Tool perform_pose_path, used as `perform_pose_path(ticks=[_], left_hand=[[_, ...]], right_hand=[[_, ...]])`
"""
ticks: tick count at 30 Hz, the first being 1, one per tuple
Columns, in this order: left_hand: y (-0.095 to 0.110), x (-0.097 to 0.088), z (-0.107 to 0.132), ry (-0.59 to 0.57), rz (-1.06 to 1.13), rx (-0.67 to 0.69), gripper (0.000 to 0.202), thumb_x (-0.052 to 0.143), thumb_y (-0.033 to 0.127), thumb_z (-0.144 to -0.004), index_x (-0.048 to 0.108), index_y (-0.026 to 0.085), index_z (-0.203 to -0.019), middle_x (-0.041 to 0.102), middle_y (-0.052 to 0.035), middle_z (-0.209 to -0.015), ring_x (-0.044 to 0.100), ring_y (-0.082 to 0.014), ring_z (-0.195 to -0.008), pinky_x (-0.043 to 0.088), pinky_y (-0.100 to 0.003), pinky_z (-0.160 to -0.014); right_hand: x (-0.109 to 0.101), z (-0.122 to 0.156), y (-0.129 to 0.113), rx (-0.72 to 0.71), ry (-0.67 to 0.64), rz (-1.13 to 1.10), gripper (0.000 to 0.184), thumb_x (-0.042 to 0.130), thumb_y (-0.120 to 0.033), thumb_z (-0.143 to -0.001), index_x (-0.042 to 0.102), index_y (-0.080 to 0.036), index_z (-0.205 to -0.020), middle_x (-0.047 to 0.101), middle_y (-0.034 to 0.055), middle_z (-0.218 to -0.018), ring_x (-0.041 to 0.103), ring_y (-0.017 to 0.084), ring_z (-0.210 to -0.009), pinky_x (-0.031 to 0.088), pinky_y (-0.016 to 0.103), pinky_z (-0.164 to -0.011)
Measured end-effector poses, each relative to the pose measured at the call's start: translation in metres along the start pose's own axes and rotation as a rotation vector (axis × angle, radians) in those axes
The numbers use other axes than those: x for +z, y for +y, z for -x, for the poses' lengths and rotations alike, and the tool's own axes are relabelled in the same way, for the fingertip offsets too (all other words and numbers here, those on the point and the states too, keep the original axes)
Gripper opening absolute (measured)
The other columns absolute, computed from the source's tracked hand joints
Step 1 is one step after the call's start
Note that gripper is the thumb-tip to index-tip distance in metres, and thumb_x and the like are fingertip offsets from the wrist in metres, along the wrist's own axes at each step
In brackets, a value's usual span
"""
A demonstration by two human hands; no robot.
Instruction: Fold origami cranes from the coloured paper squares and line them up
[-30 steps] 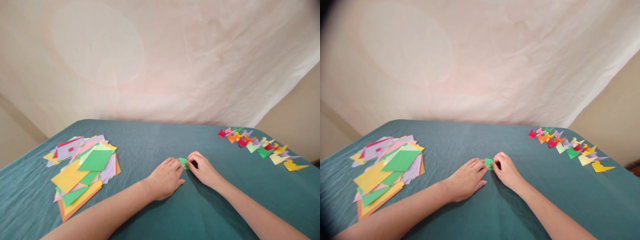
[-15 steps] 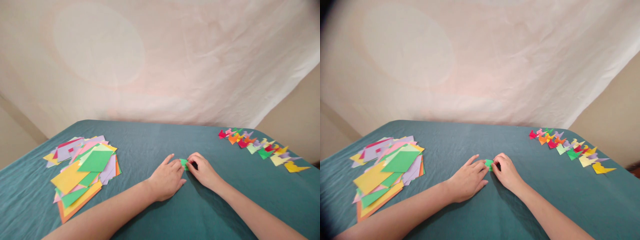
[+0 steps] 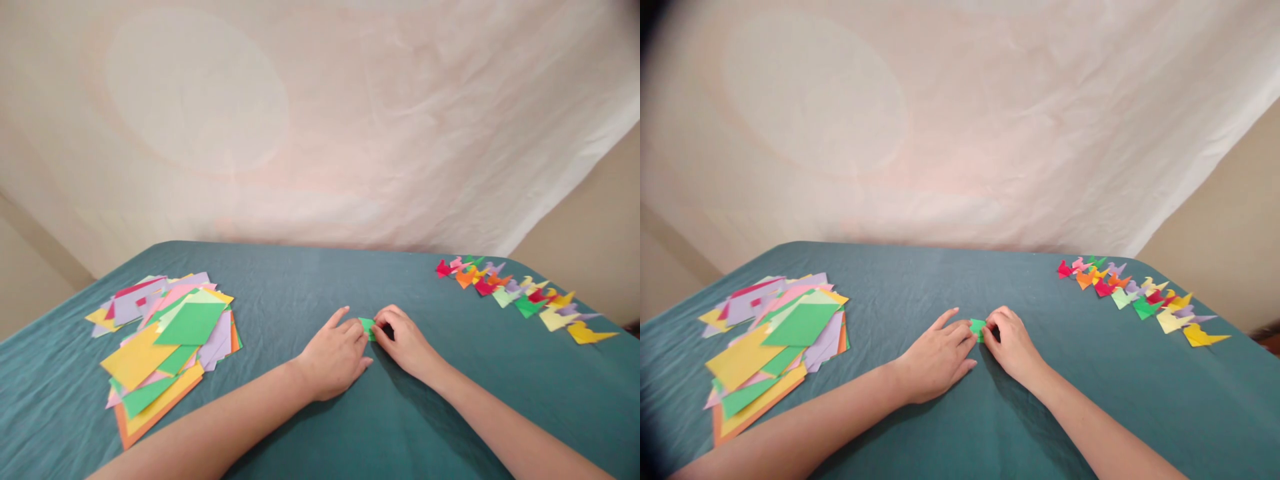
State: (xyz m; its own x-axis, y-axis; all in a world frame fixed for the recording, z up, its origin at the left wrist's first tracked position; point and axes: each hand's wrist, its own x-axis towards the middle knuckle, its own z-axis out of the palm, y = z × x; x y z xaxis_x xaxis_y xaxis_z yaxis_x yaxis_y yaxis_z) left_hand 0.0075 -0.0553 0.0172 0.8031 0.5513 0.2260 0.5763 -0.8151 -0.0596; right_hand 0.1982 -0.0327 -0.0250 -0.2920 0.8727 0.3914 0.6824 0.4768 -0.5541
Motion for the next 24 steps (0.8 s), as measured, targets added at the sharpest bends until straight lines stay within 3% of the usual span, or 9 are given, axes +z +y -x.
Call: perform_pose_path(ticks=[10, 15, 21, 24], left_hand=[[0.000, 0.004, -0.001, -0.004, -0.061, -0.003, 0.032, 0.044, 0.040, -0.089, 0.055, 0.015, -0.104, 0.059, -0.0073, -0.102, 0.050, -0.0206, -0.107, 0.012, -0.042, -0.108], [0.001, 0.003, -0.001, -0.004, -0.075, -0.008, 0.031, 0.043, 0.041, -0.089, 0.056, 0.016, -0.103, 0.059, -0.0070, -0.100, 0.049, -0.0210, -0.108, 0.014, -0.042, -0.107], [0.001, 0.003, 0.000, -0.001, -0.088, -0.004, 0.034, 0.041, 0.041, -0.089, 0.054, 0.015, -0.107, 0.059, -0.0073, -0.103, 0.049, -0.0205, -0.108, 0.013, -0.041, -0.107], [0.001, 0.003, 0.000, -0.008, -0.085, -0.003, 0.033, 0.042, 0.041, -0.089, 0.054, 0.015, -0.107, 0.058, -0.0072, -0.103, 0.049, -0.0209, -0.108, 0.013, -0.041, -0.107]], right_hand=[[0.000, 0.001, 0.000, 0.065, 0.008, -0.048, 0.002, 0.050, -0.017, -0.079, 0.051, -0.019, -0.079, 0.052, 0.0021, -0.077, 0.052, 0.017, -0.072, 0.044, 0.031, -0.067], [-0.011, 0.002, 0.006, 0.083, 0.021, -0.157, 0.013, 0.044, -0.018, -0.084, 0.055, -0.019, -0.091, 0.055, 0.0033, -0.085, 0.055, 0.015, -0.074, 0.047, 0.029, -0.068], [-0.027, 0.012, -0.008, -0.156, -0.096, 0.044, 0.035, 0.036, -0.006, -0.083, 0.061, -0.021, -0.102, 0.053, 0.0057, -0.091, 0.054, 0.015, -0.078, 0.046, 0.029, -0.071], [-0.024, 0.022, -0.014, -0.260, -0.137, 0.272, 0.032, 0.038, -0.007, -0.085, 0.062, -0.019, -0.103, 0.054, 0.0085, -0.093, 0.052, 0.019, -0.085, 0.045, 0.033, -0.074]])
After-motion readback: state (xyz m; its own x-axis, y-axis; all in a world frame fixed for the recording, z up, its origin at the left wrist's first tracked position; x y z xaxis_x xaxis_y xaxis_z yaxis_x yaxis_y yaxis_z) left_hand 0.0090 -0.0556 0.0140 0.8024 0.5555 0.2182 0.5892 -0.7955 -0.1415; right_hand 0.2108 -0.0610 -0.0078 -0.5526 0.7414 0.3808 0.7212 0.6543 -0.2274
